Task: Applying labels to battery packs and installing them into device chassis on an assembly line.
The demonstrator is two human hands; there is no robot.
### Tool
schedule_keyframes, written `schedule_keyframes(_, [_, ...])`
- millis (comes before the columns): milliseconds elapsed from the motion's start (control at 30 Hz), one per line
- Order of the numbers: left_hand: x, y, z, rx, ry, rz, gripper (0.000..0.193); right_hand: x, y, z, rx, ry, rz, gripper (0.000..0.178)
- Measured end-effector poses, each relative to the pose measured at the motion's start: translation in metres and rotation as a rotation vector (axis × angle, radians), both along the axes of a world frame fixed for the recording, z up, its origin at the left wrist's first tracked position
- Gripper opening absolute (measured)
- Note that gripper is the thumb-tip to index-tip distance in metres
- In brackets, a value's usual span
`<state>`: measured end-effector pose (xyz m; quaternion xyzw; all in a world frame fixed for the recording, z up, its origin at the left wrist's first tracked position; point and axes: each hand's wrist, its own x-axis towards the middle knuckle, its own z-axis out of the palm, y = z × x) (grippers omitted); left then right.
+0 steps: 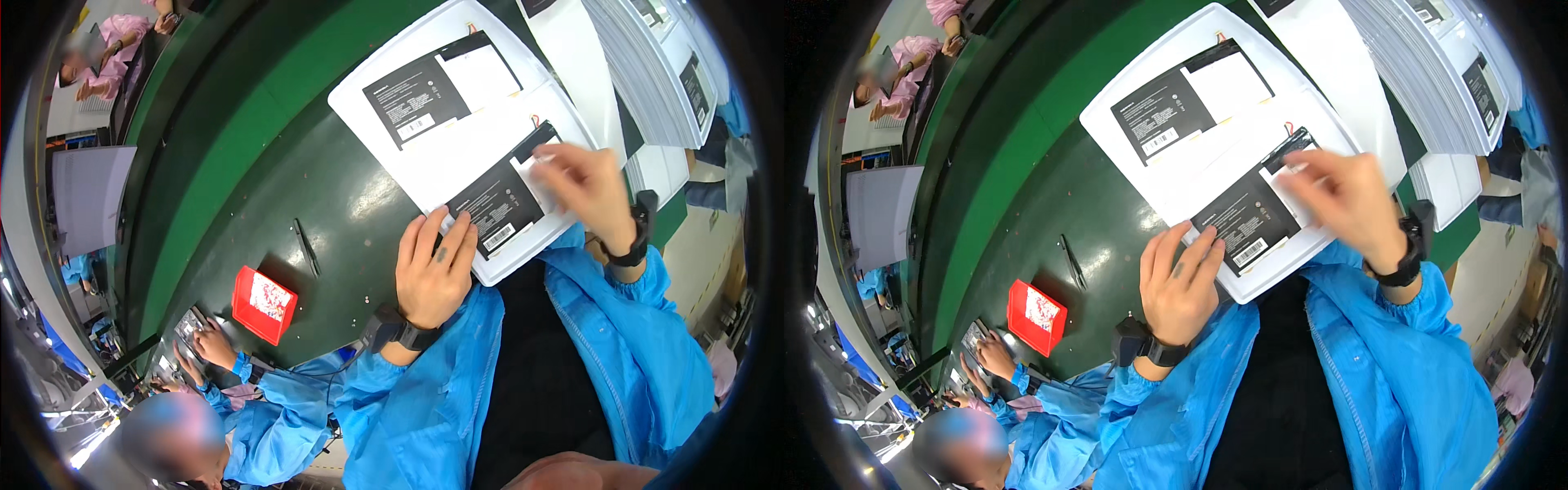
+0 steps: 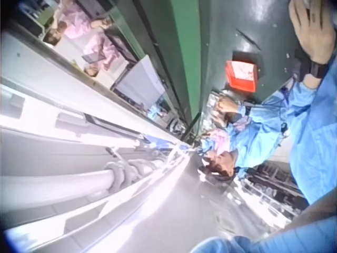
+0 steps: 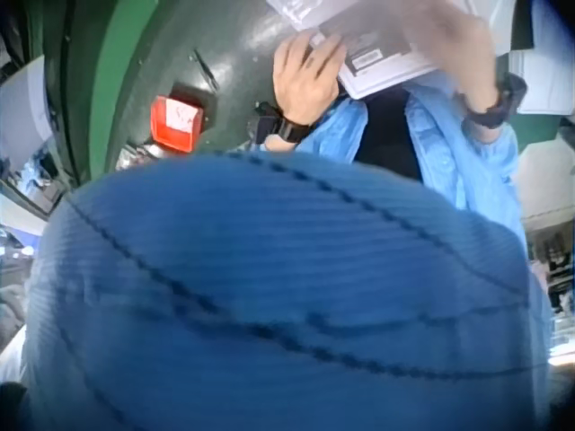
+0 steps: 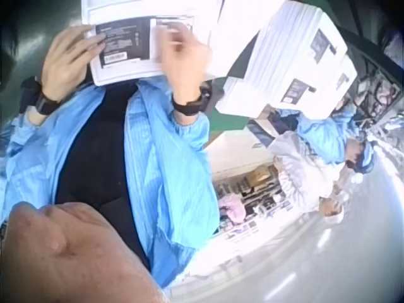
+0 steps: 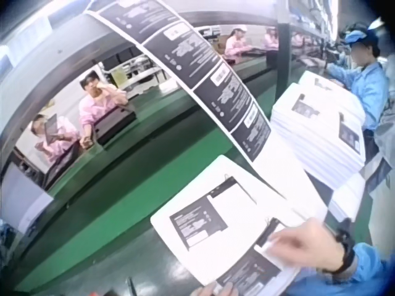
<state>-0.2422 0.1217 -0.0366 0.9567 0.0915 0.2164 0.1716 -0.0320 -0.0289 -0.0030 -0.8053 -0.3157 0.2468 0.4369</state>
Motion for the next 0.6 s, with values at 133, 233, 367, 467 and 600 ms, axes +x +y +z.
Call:
schedule_keyframes(133, [0.029, -0.025, 0.017, -0.034, 0.212, -0.011, 0.047, 0.037, -0.017, -0.004, 0.03, -0.537, -0.182, 0.023])
schedule_keyframes(233, [0.045, -0.048, 0.007, -0.209, 0.264, -0.295, 0.063, 0.054, -0.016, -0.015, 0.029, -0.585, -0.132, 0.022])
schedule_keyframes(367, [0.042, -0.04, 0.01, -0.336, 0.012, -0.027, 0.048, 0.059, -0.021, -0.024, -0.02, -0.524, -0.138, 0.016])
schedule_keyframes(467, [0.038, 0.0, -0.003, -0.422, -0.114, 0.639, 0.03, 0.064, -0.019, -0.011, 0.051, -0.634, -0.062, 0.016])
schedule_keyframes(600, [0.026, 0.017, -0.035, -0.762, -0.078, 0.481, 0.025, 0.061, -0.025, 0.038, 0.112, -0.401, -0.069, 0.016])
